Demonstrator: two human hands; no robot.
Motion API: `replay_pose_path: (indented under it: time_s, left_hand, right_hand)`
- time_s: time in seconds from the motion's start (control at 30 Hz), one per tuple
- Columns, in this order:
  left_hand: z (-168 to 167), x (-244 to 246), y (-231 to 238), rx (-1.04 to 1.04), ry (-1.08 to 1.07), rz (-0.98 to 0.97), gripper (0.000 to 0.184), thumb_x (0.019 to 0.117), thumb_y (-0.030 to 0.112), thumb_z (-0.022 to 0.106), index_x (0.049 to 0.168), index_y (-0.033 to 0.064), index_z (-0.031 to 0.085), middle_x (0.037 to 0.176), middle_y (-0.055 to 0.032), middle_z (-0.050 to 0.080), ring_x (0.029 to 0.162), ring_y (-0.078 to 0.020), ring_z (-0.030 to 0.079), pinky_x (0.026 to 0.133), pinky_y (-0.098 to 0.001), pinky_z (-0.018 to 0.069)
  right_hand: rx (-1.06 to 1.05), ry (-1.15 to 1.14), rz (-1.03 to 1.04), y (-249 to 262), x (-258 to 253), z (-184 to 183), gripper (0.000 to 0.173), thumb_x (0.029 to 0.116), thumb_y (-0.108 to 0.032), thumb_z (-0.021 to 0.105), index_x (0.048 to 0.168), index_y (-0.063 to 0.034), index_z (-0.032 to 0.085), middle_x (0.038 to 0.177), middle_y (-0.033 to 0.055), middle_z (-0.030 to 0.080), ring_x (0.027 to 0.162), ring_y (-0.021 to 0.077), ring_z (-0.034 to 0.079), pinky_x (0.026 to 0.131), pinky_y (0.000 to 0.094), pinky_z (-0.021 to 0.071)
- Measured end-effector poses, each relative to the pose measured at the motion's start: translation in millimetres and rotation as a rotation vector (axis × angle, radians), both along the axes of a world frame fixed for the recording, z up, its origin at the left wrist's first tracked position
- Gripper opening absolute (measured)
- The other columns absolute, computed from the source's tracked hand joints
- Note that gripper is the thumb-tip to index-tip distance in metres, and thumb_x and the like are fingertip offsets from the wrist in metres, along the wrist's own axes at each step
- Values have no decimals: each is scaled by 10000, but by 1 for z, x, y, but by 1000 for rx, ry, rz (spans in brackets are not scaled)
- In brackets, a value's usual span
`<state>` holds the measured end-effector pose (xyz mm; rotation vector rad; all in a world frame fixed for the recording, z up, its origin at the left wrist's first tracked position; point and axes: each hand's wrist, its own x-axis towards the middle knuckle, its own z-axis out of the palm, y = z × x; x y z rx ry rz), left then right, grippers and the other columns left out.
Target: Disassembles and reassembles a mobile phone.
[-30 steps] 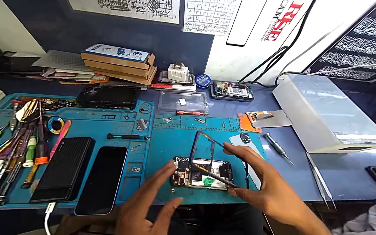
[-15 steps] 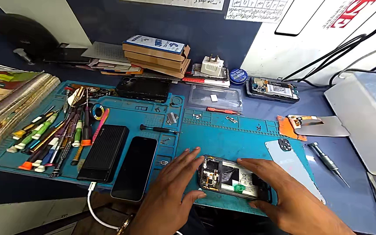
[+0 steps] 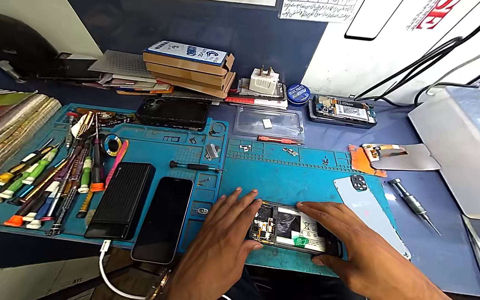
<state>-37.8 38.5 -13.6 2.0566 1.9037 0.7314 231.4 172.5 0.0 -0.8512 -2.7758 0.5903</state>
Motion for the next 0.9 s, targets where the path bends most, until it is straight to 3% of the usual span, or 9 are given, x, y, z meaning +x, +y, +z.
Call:
replay_pose_path:
  time_s: [0.5, 0.67, 0.73, 0.83, 0.9]
  left_hand:
    - [-2, 0, 7, -24, 70, -40, 596, 968, 486, 598, 1478, 180, 546, 1567, 55, 474, 1509, -213, 347, 1232, -524, 296]
    - [-3, 0, 8, -2, 123, -33, 579, 965, 505, 589, 1450, 189, 575, 1542, 64, 503, 1514, -243, 337, 1232, -574, 262]
    - [-3, 0, 8, 3, 146, -28, 582, 959, 510, 597, 1445, 192, 581, 1539, 68, 507, 1515, -257, 333, 1230, -593, 251]
    - [0, 0, 9, -15, 171, -31, 589, 958, 514, 600, 1452, 195, 574, 1543, 74, 501, 1519, -263, 323, 1231, -600, 238]
    - [1, 0, 9, -27, 176, -32, 595, 951, 515, 612, 1450, 195, 576, 1540, 75, 503, 1521, -264, 318, 1234, -600, 231]
  right_hand:
    - [-25, -52, 3, 1, -3, 5, 813, 704, -359, 811, 1473, -330, 549, 1441, -131, 551, 1321, 157, 515, 1036, 439, 507]
    - [-10, -86, -14, 0, -4, 8, 842, 678, -364, 825, 1474, -366, 550, 1389, -113, 554, 1275, 176, 520, 1000, 465, 503]
    - [3, -80, -16, 0, -3, 7, 815, 697, -438, 803, 1470, -367, 556, 1381, -107, 556, 1255, 176, 528, 979, 460, 508]
    - [31, -47, -40, -2, 0, 4, 748, 799, -705, 676, 1460, -369, 575, 1361, -104, 569, 1228, 156, 535, 956, 429, 502]
    - [60, -19, -63, -3, 0, 1, 730, 812, -753, 633, 1437, -379, 601, 1324, -109, 581, 1202, 151, 531, 935, 414, 498]
